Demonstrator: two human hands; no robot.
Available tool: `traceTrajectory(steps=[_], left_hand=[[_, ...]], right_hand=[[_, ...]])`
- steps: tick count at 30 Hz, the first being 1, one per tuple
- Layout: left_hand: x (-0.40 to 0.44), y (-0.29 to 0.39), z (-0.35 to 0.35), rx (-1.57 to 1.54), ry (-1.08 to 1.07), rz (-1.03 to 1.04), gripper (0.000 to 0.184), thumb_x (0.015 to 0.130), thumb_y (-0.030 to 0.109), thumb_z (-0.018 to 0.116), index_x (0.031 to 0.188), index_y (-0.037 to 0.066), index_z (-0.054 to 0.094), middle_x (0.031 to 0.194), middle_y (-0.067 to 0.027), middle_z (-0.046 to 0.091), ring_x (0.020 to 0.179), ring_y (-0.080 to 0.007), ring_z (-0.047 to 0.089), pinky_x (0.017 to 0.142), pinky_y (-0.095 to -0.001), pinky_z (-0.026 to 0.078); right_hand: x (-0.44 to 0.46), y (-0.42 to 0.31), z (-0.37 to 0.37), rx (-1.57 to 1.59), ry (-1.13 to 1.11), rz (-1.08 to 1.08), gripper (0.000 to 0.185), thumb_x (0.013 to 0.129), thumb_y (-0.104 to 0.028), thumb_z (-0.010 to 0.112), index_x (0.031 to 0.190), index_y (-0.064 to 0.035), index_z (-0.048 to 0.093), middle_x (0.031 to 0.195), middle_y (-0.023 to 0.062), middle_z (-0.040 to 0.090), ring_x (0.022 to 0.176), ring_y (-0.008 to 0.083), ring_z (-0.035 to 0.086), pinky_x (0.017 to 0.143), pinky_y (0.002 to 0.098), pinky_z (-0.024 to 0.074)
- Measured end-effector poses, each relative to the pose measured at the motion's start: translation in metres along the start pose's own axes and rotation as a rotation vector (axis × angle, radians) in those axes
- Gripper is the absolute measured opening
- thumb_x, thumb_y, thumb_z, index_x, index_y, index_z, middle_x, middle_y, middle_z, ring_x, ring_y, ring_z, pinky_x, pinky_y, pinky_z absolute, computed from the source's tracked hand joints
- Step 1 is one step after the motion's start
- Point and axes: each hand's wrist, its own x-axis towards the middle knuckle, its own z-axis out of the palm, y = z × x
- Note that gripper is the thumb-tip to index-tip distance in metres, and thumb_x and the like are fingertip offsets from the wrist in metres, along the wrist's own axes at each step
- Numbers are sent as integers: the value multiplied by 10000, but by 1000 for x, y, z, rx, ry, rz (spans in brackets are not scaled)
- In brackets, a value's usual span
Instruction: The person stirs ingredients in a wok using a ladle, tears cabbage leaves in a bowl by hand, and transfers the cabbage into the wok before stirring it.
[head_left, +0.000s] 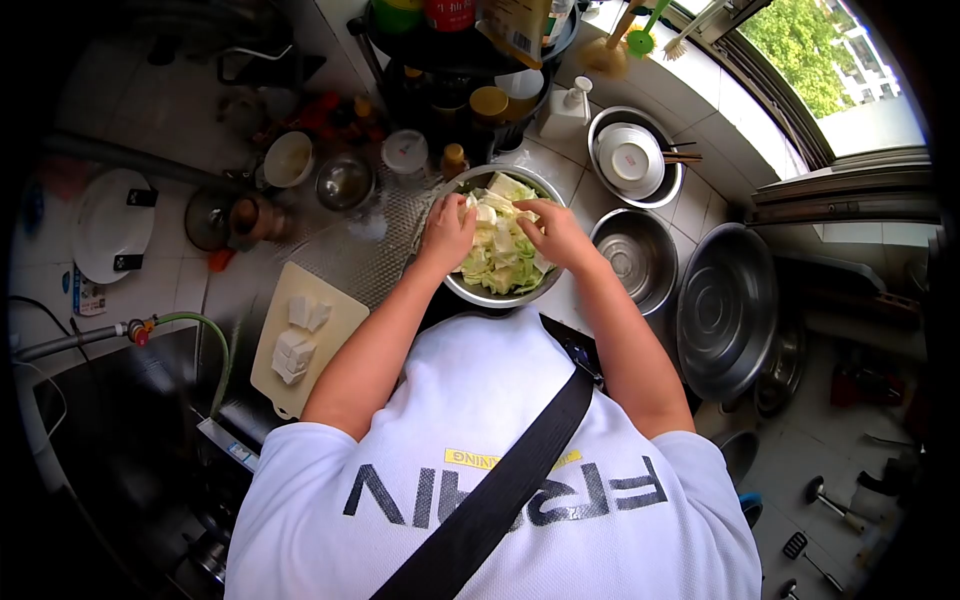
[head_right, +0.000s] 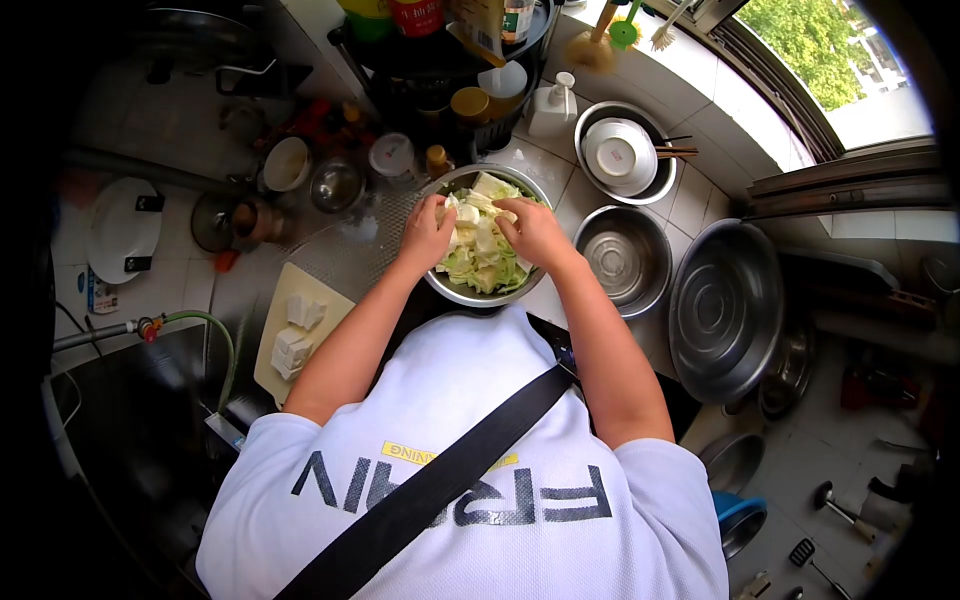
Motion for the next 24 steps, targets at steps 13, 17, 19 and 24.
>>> traceTrajectory(steps=[13,17,19,24], left_hand=[[1,-8,-5,131,-83,-134,382,876,269,649,1095,-39,590,962,-274,685,922,-466,655,840,-517,519],[1,-19,1,61,7,-143,401,902,213,596,1210,-40,550,1032,-295,675,957,-463,654,867,-501,522],[-2,-11,-3,35,-5,-156,387,900,177,568,1225,-31,542,1056,-291,671,994,-462,641,902,-500,504],[-13,-15,3,7,19,-78,404,886,118,523,1262,-32,521,1145,-296,639,1088,-461,599,975,-497,461]], right_hand=[[-44,31,-1,-556,-49,-199,549,687,-200,817,1173,-64,602,1206,176,579,1153,367,539,1003,435,462],[-31,6,5,-458,137,-321,478,716,-151,789,1148,-56,607,1166,158,589,1115,354,549,977,434,466],[-12,-20,18,-351,212,-384,383,743,-113,750,1092,-34,614,1128,144,599,1088,350,556,939,442,473],[41,-5,76,-614,35,-359,296,784,-191,682,1036,-40,639,1101,137,608,1078,331,566,901,421,476]])
